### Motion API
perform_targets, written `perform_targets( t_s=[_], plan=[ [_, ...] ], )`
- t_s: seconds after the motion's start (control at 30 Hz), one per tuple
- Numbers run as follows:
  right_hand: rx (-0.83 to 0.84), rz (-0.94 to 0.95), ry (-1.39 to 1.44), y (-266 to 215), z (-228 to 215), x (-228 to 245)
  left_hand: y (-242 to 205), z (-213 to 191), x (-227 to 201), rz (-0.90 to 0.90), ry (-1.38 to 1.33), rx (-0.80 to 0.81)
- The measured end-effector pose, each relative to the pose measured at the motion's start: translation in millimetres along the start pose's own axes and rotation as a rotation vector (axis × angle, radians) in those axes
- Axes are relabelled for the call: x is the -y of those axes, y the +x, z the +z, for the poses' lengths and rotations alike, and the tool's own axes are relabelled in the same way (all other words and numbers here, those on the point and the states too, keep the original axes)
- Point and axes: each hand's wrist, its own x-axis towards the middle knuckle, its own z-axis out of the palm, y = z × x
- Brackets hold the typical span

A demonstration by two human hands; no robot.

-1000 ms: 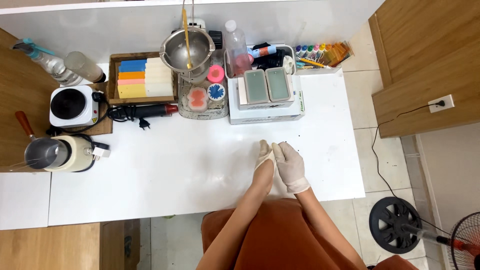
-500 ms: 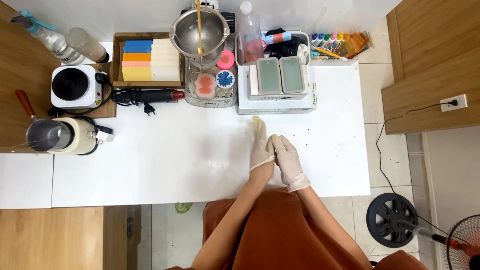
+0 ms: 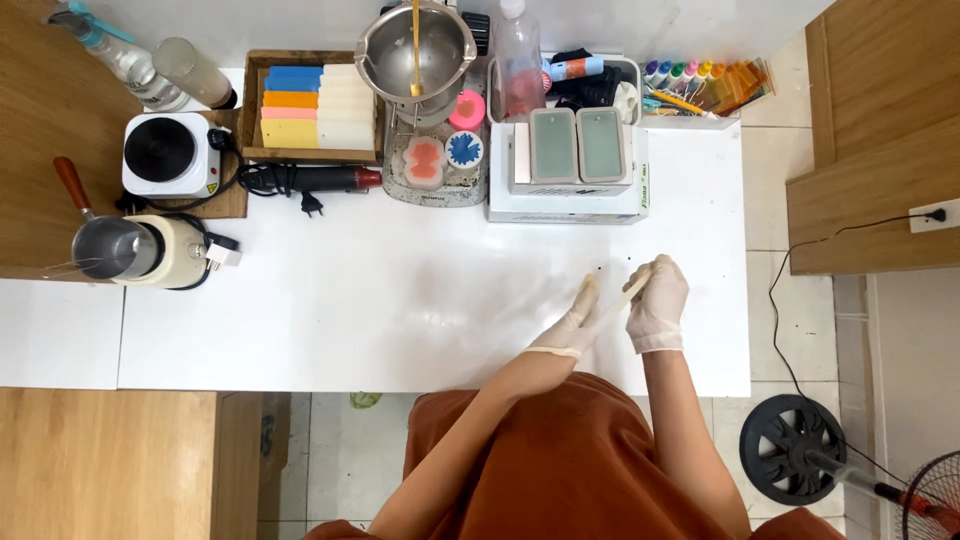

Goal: The person, wearing gloves, picks up white and multicolored wax blocks one at a time and arranges them in a neat stack on a wooden tray on the worktable. They then remove their gloves, place an item into a green bag under the counter, reach into a shelf of molds, and hold up their bare hands.

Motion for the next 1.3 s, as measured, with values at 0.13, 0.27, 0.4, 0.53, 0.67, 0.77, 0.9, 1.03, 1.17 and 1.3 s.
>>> perform_targets(
  t_s=[0.13, 0.27, 0.4, 0.53, 0.67, 0.77, 0.9, 1.03, 1.17, 1.3],
  plan=[
    [0.069, -0.096, 0.014, 4, -7, 2, -5, -12, -39, -0.165, -0.173, 0.071],
    [0.327, -0.026, -0.444, -78, 36, 36, 6, -24, 7, -0.311, -0.483, -0.339],
    [0.712, -0.469, -0.813, -117, 48, 9, 33, -34, 49, -0.008, -0.682, -0.586],
    [0.723, -0.395, -1.018, -126, 57, 10, 38, -28, 40, 0.018, -0.794, -0.543],
    [0.748, -0.331, -1.145, -123, 67, 20, 48, -31, 50, -0.084, -0.574, -0.631],
    [0.661, -0.357, -1.101, -109, 58, -3, 49, -23, 67, -0.003, -0.404, -0.611],
    [0.495, -0.487, -1.02, -80, 50, -17, 43, -7, 26, -0.01, -0.199, -0.601],
    [0.391, -0.449, -0.973, -71, 47, 0, 29, -4, 39, 0.024, -0.731, -0.435],
    [0.288, -0.493, -0.732, -24, 11, 4, -12, -26, 62, -0.1, -0.827, -0.244],
    [0.21, -0.369, -0.509, 26, -21, 66, -57, -59, 14, -0.404, -0.471, -0.305]
  ],
)
